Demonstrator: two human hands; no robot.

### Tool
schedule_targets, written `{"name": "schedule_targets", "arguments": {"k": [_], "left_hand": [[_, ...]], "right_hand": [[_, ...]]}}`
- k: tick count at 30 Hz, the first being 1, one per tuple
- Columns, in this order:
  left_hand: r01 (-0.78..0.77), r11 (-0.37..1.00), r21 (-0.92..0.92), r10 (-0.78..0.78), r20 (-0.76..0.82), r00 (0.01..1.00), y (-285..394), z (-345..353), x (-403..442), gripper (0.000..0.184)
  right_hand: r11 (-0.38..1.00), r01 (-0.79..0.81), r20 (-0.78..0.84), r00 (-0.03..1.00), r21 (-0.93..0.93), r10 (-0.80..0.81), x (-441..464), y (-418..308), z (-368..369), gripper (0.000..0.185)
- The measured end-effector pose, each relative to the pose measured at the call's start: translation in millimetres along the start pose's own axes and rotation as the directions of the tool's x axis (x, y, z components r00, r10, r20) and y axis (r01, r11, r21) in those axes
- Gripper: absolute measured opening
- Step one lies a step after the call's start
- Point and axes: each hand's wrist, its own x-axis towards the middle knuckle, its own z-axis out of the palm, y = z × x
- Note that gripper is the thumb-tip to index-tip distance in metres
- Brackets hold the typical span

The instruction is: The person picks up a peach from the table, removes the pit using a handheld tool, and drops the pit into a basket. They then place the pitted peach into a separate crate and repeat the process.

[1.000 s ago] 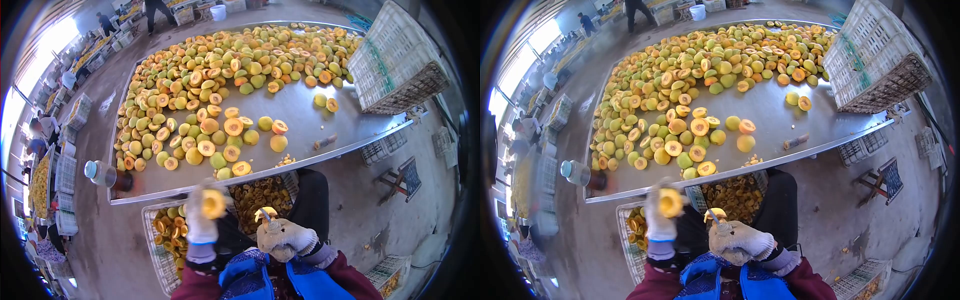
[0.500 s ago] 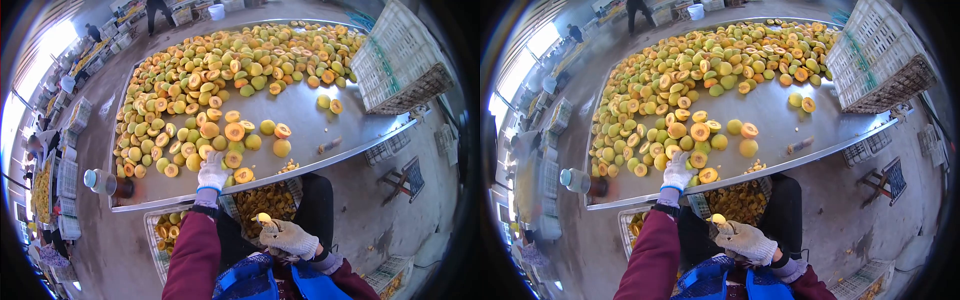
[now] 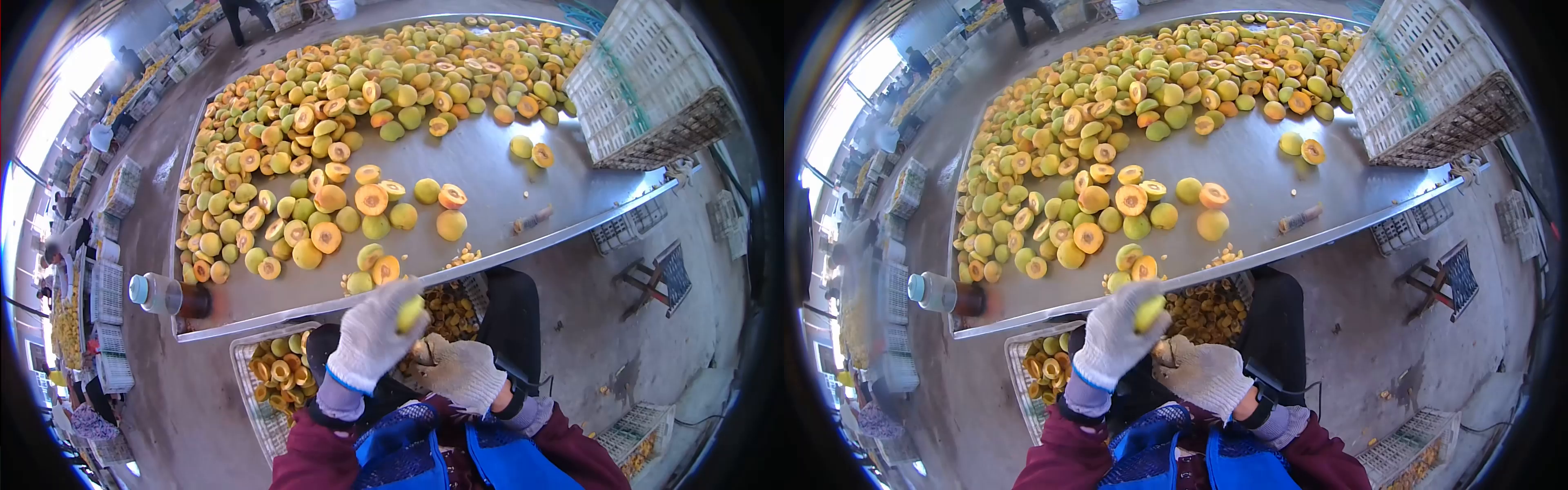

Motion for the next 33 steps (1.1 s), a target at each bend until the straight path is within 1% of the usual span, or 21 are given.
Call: {"name": "schedule_targets", "arguments": {"k": [1,2,3,4,5,7,8,10,13,17,19,20,22,23,25,26,27,29,30,31,33], "left_hand": [[0.130,0.991,-0.024,-0.131,-0.068,0.989,-6.8,7.6,-0.5,0.038],[0.119,0.993,-0.025,-0.120,-0.069,0.990,-10.0,9.2,-0.9,0.038],[0.232,0.841,-0.489,-0.278,-0.023,0.960,-12.2,8.3,-3.2,0.040],[0.293,0.476,-0.829,-0.396,0.095,0.913,-12.6,8.1,-6.9,0.043],[0.294,0.477,-0.828,-0.397,0.096,0.913,-11.0,7.3,-11.3,0.043],[0.206,0.000,-0.979,-0.315,0.195,0.929,-5.8,1.3,-19.3,0.050],[0.232,-0.032,-0.972,-0.339,0.229,0.913,-0.7,1.2,-22.7,0.053],[0.213,-0.042,-0.976,-0.354,0.214,0.911,7.7,3.6,-28.0,0.056],[0.178,-0.040,-0.983,-0.338,0.181,0.924,15.6,7.7,-34.5,0.062],[0.145,0.059,-0.988,-0.396,0.110,0.912,35.1,12.5,-40.2,0.059],[0.044,0.122,-0.992,-0.309,0.004,0.951,36.9,16.3,-44.6,0.058],[0.045,0.121,-0.992,-0.307,0.006,0.952,36.7,14.5,-44.7,0.058],[0.197,0.271,-0.942,-0.292,0.115,0.949,33.7,6.8,-44.7,0.055],[0.196,0.270,-0.943,-0.296,0.112,0.948,31.5,4.3,-43.3,0.055],[0.234,0.230,-0.945,-0.203,0.188,0.961,27.2,0.0,-37.6,0.051],[0.215,0.099,-0.971,-0.192,0.194,0.962,30.5,-2.4,-37.5,0.053],[0.217,0.100,-0.971,-0.190,0.195,0.962,32.7,-1.8,-38.2,0.053],[0.160,0.009,-0.987,-0.294,0.150,0.944,36.8,0.9,-40.9,0.058],[0.283,0.048,-0.958,-0.339,0.251,0.906,38.3,-5.3,-42.7,0.066],[0.288,0.045,-0.956,-0.339,0.257,0.905,28.1,-6.3,-46.8,0.066],[0.447,0.366,-0.816,-0.193,0.403,0.895,6.3,-4.9,-53.4,0.066]], "right_hand": [[1.000,-0.004,-0.005,1.000,-0.002,0.004,-3.0,-1.1,-0.3,0.034],[0.996,-0.090,0.022,0.996,0.029,0.089,-3.5,-1.6,-0.9,0.036],[0.982,-0.178,0.058,0.983,0.059,0.174,-5.6,-2.4,-1.0,0.038],[0.982,-0.181,0.059,0.982,0.060,0.177,-8.6,-3.7,-2.3,0.038],[0.976,-0.177,0.051,0.984,0.124,0.172,-10.8,-6.1,-4.6,0.037],[0.956,-0.154,0.026,0.988,0.250,0.152,-11.7,-11.4,-10.0,0.036],[0.956,-0.149,0.027,0.989,0.251,0.147,-11.9,-13.9,-11.3,0.036],[0.943,-0.083,-0.044,0.994,0.322,0.102,-12.5,-18.4,-12.1,0.036],[0.954,-0.093,-0.060,0.992,0.285,0.114,-12.8,-18.4,-6.5,0.035],[0.954,-0.073,-0.109,0.988,0.291,0.109,-16.2,-22.3,-5.1,0.033],[0.936,-0.197,0.028,0.980,0.291,0.198,-17.1,-22.5,-6.5,0.044],[0.936,-0.199,0.026,0.979,0.291,0.201,-19.1,-21.3,-3.3,0.044],[0.867,-0.138,0.023,0.989,0.479,0.145,-23.1,-17.8,6.9,0.034],[0.868,-0.137,0.027,0.990,0.478,0.142,-22.5,-16.3,5.7,0.034],[0.589,-0.397,0.374,0.912,0.704,0.168,-18.0,-11.1,-0.5,0.033],[0.553,-0.376,0.355,0.923,0.743,0.151,-17.3,-9.0,-0.8,0.031],[0.551,-0.376,0.353,0.923,0.745,0.152,-17.1,-10.3,-4.4,0.031],[0.352,-0.290,0.220,0.949,0.890,0.226,-17.0,-16.3,-20.2,0.029],[0.230,-0.326,0.275,0.934,0.917,0.230,-15.8,-17.7,-30.1,0.028],[0.227,-0.330,0.277,0.932,0.917,0.235,-15.7,-13.4,-26.5,0.028],[0.546,-0.115,-0.036,0.965,0.830,0.259,-12.2,-2.8,-15.3,0.027]]}}
